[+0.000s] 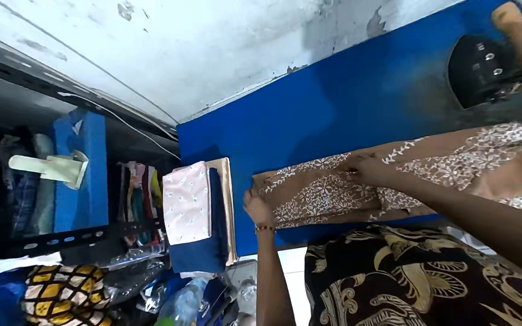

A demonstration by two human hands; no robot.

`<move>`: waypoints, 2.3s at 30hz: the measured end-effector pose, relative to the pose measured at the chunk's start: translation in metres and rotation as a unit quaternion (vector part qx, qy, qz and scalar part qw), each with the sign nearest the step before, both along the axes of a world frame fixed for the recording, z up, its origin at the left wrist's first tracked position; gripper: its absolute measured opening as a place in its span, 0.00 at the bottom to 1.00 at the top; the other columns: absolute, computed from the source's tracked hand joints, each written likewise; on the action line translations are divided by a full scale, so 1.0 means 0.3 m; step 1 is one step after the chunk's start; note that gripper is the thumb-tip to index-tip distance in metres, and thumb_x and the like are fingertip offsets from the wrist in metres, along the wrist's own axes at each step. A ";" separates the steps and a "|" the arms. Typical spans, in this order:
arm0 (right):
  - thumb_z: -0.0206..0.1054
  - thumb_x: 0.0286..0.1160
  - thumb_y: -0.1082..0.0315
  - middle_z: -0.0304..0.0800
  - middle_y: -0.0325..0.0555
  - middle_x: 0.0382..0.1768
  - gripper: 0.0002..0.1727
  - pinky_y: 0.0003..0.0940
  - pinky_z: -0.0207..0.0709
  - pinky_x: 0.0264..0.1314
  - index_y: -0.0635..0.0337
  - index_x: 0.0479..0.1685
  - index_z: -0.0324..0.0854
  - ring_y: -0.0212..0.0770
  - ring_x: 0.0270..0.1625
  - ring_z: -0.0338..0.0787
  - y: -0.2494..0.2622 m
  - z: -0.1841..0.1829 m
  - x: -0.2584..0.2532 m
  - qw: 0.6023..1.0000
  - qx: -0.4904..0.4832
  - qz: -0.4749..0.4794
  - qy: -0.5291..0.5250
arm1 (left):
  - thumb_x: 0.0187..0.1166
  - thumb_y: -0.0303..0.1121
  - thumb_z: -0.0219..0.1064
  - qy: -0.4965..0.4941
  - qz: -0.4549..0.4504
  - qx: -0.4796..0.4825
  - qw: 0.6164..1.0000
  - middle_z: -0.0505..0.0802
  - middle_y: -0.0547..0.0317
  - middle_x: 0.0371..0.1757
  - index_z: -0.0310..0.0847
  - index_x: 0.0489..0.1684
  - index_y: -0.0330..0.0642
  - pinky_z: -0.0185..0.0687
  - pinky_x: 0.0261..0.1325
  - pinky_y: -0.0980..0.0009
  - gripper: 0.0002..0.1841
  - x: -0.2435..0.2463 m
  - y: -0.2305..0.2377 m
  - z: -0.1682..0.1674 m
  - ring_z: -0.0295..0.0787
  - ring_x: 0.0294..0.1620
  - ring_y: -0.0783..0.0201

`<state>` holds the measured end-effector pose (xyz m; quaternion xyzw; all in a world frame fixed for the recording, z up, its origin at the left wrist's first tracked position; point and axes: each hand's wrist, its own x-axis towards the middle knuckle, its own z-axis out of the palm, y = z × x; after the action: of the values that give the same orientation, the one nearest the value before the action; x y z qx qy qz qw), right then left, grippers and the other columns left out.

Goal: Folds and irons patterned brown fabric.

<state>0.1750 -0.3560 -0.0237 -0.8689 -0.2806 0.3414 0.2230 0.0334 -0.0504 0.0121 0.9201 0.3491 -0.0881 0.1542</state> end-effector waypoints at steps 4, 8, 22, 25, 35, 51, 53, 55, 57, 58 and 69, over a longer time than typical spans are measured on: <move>0.67 0.84 0.61 0.90 0.58 0.62 0.17 0.73 0.54 0.83 0.60 0.64 0.87 0.62 0.74 0.81 0.052 0.003 0.021 0.999 -0.019 0.026 0.019 | 0.86 0.32 0.62 0.022 -0.052 -0.012 0.998 0.79 0.35 0.79 0.79 0.75 0.38 0.67 0.79 0.39 0.20 0.139 0.082 -0.035 0.74 0.80 0.37; 0.64 0.87 0.63 0.89 0.61 0.65 0.17 0.71 0.51 0.85 0.62 0.65 0.87 0.63 0.76 0.80 0.079 0.011 0.045 0.998 -0.020 0.033 0.043 | 0.86 0.32 0.64 0.072 -0.129 -0.019 0.989 0.83 0.38 0.75 0.87 0.64 0.37 0.66 0.78 0.37 0.15 0.213 0.187 -0.069 0.75 0.80 0.38; 0.72 0.81 0.61 0.94 0.55 0.53 0.15 0.70 0.60 0.76 0.61 0.57 0.91 0.63 0.65 0.85 0.137 -0.005 0.100 0.999 -0.006 0.031 0.001 | 0.85 0.43 0.64 -0.031 0.008 -0.006 0.999 0.84 0.31 0.69 0.84 0.64 0.29 0.69 0.73 0.37 0.23 0.159 0.020 -0.138 0.77 0.74 0.33; 0.72 0.77 0.71 0.93 0.59 0.50 0.10 0.73 0.64 0.70 0.65 0.51 0.91 0.65 0.61 0.87 0.153 -0.025 0.088 0.996 0.039 0.024 -0.074 | 0.87 0.30 0.59 -0.059 0.055 0.018 0.997 0.86 0.30 0.67 0.85 0.60 0.27 0.71 0.73 0.38 0.16 0.141 0.027 -0.193 0.79 0.73 0.33; 0.65 0.78 0.79 0.88 0.70 0.57 0.11 0.72 0.71 0.71 0.73 0.55 0.86 0.72 0.65 0.85 -0.334 0.029 -0.035 0.959 0.059 -0.133 -0.245 | 0.86 0.35 0.58 -0.165 -0.181 0.040 0.969 0.85 0.27 0.69 0.86 0.60 0.26 0.65 0.77 0.32 0.19 0.058 -0.149 -0.260 0.78 0.74 0.27; 0.66 0.79 0.75 0.80 0.76 0.67 0.16 0.83 0.55 0.74 0.72 0.63 0.81 0.80 0.75 0.73 -0.906 0.017 0.077 0.911 -0.085 -0.311 -0.259 | 0.88 0.54 0.51 -0.067 -0.128 0.128 0.981 0.66 0.33 0.89 0.60 0.89 0.32 0.48 0.85 0.30 0.38 0.077 -0.170 -0.306 0.57 0.90 0.30; 0.61 0.84 0.72 0.77 0.72 0.75 0.20 0.79 0.57 0.78 0.71 0.72 0.78 0.76 0.79 0.73 -0.873 -0.020 0.034 0.919 -0.071 -0.277 -0.271 | 0.90 0.47 0.53 -0.063 -0.096 0.136 0.984 0.66 0.32 0.89 0.61 0.88 0.31 0.45 0.85 0.29 0.33 0.098 -0.254 -0.264 0.59 0.89 0.29; 0.60 0.89 0.61 0.73 0.66 0.81 0.26 0.77 0.53 0.83 0.67 0.80 0.74 0.71 0.83 0.71 -0.863 -0.104 -0.017 0.942 -0.059 -0.219 -0.247 | 0.90 0.40 0.53 -0.070 -0.102 0.111 0.986 0.66 0.27 0.87 0.62 0.87 0.28 0.41 0.84 0.26 0.30 0.118 -0.383 -0.206 0.59 0.88 0.26; 0.61 0.88 0.57 0.70 0.62 0.85 0.29 0.78 0.47 0.85 0.64 0.83 0.71 0.69 0.86 0.68 -0.875 -0.139 -0.011 0.952 -0.051 -0.199 -0.227 | 0.90 0.37 0.53 -0.090 -0.166 0.057 0.980 0.66 0.23 0.86 0.63 0.85 0.25 0.46 0.86 0.31 0.29 0.136 -0.521 -0.173 0.58 0.88 0.26; 0.62 0.88 0.57 0.68 0.63 0.86 0.30 0.79 0.44 0.86 0.64 0.84 0.70 0.70 0.87 0.65 -0.876 -0.104 0.033 0.950 -0.054 -0.200 -0.233 | 0.89 0.37 0.54 -0.103 -0.194 0.041 0.975 0.69 0.25 0.85 0.66 0.83 0.26 0.51 0.85 0.32 0.28 0.147 -0.577 -0.171 0.60 0.88 0.27; 0.73 0.76 0.50 0.80 0.67 0.71 0.46 0.57 0.81 0.69 0.68 0.87 0.58 0.58 0.67 0.87 -0.907 0.009 0.768 0.847 -0.006 -0.524 -0.091 | 0.88 0.45 0.57 -0.112 -0.164 -0.025 0.980 0.66 0.39 0.91 0.65 0.88 0.38 0.47 0.87 0.33 0.31 0.114 -0.650 -0.270 0.59 0.91 0.36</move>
<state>0.4054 -0.6282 -0.0211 -0.9154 0.1992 0.0954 0.3366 0.0676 -0.2454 -0.0690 0.9646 0.1719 -0.0174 0.1990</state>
